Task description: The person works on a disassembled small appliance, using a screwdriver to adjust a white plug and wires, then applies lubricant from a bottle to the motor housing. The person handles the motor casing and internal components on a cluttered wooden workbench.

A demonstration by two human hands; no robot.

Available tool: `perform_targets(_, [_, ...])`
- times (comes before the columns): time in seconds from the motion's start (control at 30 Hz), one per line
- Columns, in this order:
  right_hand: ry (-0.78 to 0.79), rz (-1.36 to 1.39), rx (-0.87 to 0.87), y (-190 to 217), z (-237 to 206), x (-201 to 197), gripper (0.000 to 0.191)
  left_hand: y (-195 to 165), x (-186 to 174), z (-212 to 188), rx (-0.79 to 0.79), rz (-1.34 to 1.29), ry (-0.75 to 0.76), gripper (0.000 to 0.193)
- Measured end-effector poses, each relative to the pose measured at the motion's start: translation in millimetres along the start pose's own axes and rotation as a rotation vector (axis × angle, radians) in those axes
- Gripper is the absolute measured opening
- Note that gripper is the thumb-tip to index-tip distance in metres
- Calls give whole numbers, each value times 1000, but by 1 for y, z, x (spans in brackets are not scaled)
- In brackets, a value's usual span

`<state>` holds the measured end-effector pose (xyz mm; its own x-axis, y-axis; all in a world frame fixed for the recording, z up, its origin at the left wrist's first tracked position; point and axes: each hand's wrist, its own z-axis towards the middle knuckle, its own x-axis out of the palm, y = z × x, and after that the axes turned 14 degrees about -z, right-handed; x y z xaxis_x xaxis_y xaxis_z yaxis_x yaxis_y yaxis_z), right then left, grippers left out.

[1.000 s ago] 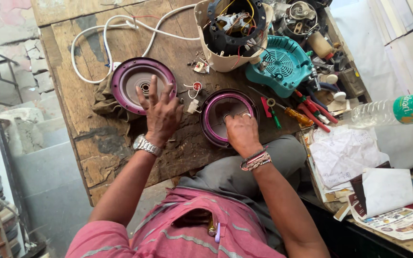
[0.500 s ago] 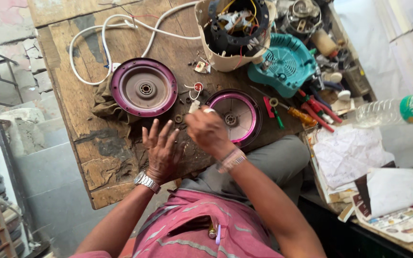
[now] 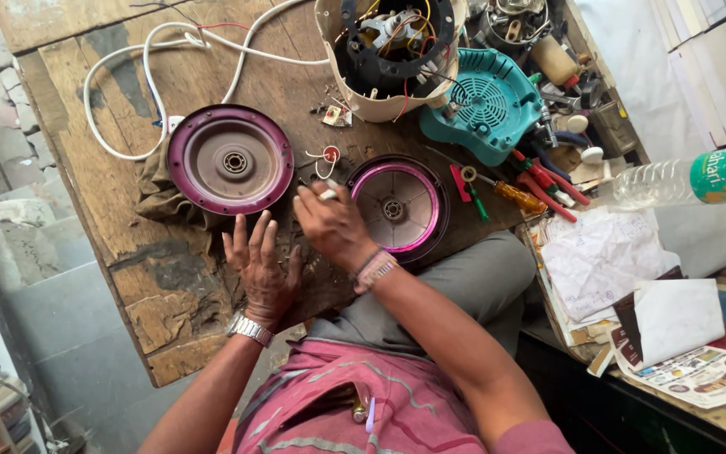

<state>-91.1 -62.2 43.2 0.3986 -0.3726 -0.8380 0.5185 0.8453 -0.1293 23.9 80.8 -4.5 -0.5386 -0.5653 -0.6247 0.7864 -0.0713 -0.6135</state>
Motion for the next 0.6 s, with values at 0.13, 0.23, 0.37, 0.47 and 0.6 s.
perform_targets(0.13, [-63, 81, 164, -19, -34, -36, 23, -2, -2, 2, -29, 9, 38, 44])
perform_targets(0.23, [-130, 115, 405, -50, -68, -50, 16, -2, -2, 1, -5, 22, 77, 19])
perform_targets(0.37, [-220, 423, 911, -82, -108, -43, 10, 0, -2, 1, 102, 24, 122, 24])
perform_targets(0.47, [-219, 615, 1205, -87, -122, -26, 15, -1, 1, 4, 167, 66, 122, 11])
perform_targets(0.6, [-157, 522, 1086, -90, -124, -8, 44, -16, 11, 9, 258, -55, 216, 42])
